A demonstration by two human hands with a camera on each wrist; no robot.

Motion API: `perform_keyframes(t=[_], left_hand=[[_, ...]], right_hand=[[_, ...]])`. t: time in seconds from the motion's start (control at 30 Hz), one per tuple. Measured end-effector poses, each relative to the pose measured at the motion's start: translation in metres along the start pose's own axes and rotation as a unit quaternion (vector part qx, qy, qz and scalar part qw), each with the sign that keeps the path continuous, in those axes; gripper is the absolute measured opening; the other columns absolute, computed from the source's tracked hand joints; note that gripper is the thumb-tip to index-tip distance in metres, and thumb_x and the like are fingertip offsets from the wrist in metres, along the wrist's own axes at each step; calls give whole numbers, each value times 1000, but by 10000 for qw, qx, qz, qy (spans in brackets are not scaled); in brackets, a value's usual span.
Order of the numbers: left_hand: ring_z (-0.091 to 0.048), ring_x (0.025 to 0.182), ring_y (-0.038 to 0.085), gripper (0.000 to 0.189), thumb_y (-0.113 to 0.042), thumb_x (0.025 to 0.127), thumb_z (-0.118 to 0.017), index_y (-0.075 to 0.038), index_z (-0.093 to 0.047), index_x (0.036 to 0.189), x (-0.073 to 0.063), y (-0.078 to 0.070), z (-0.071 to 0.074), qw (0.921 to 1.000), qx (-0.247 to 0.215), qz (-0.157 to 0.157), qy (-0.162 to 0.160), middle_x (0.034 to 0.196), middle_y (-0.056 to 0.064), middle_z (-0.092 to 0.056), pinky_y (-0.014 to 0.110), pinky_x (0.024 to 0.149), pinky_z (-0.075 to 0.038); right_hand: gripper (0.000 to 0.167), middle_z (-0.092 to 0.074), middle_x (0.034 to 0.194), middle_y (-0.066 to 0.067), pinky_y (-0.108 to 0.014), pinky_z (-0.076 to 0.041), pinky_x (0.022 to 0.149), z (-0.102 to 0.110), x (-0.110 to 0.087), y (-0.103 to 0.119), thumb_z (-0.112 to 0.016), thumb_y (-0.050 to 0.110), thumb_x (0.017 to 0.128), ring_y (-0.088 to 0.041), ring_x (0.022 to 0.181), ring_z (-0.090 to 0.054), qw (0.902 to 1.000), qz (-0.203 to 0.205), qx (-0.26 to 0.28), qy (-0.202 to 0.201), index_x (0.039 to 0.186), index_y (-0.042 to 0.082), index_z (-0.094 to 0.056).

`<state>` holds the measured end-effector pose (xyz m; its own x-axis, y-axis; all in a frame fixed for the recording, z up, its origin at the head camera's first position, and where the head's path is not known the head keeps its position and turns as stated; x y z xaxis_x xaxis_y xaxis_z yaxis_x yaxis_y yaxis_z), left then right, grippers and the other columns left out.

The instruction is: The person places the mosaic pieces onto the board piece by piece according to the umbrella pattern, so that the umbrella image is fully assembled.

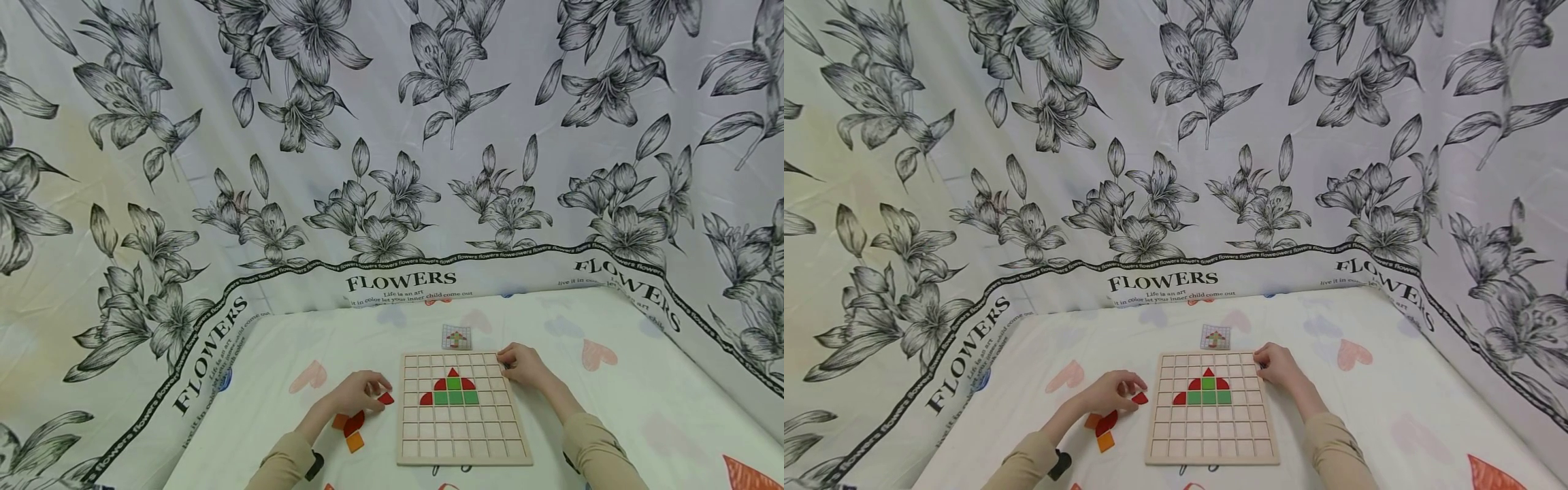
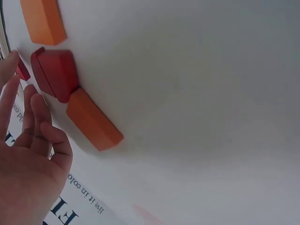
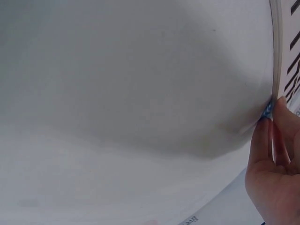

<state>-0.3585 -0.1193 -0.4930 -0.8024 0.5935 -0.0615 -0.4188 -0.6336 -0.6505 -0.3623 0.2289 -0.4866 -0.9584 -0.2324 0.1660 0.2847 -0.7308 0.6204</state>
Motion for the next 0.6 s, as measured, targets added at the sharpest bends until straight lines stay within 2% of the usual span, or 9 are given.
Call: perform_keyframes(t=[0.07, 0.17, 0.23, 0.33, 0.43, 0.6], left_hand=[[-48, 72, 13, 18, -12, 82, -73, -10, -67, 99, 1, 0, -1, 9999, 90, 44, -50, 86, 4, -59, 25, 64, -41], [-46, 68, 12, 15, -19, 82, -74, -11, -64, 90, 1, 2, -1, 9986, 338, 298, -262, 78, -1, -56, 25, 61, -39], [-45, 63, 11, 21, -29, 80, -75, -13, -60, 82, -1, 4, 0, 9955, 648, 545, -425, 71, -4, -52, 25, 57, -36], [-43, 55, 9, 35, -44, 78, -74, -16, -54, 72, -3, 6, 2, 9898, 1084, 732, -562, 63, -8, -47, 24, 51, -33], [-44, 57, 8, 35, -46, 77, -74, -16, -57, 77, -4, 7, 2, 9914, 1075, 546, -507, 67, -7, -50, 23, 53, -35], [-47, 70, 8, 31, -24, 78, -77, -12, -64, 104, -3, 5, 3, 9982, 590, 2, -43, 89, -1, -57, 22, 65, -42]], right_hand=[[28, -63, 105, -20, -42, -53, 80, 0, 0, 0, -71, -5, 75, -39, 96, -61, 10000, 12, -17, -17, 102, -13, -67], [28, -63, 105, -21, -43, -53, 81, 0, 0, -1, -71, -5, 76, -39, 96, -61, 10000, 27, -45, -30, 102, -13, -67], [28, -63, 106, -21, -43, -52, 82, -1, 0, -2, -70, -5, 76, -39, 97, -61, 10000, -25, -18, -53, 103, -12, -67], [29, -63, 106, -21, -42, -53, 81, -2, 1, -2, -71, -5, 76, -39, 96, -61, 10000, -21, -88, -32, 103, -12, -67], [29, -63, 106, -21, -42, -53, 80, -2, 1, -2, -71, -5, 75, -38, 96, -61, 9999, -82, -52, -26, 103, -12, -67], [29, -63, 106, -20, -42, -52, 81, -2, 1, -2, -71, -5, 76, -38, 97, -61, 10000, -51, -44, -25, 103, -12, -67]])
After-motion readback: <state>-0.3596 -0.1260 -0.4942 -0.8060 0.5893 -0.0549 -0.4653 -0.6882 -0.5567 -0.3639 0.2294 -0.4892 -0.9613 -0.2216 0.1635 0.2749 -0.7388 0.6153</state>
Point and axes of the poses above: each hand's wrist, its own x-axis towards the middle knuckle, its own z-axis out of the back of the hand, y = z × x, the point moved 5 cm from there along x, towards the middle knuckle
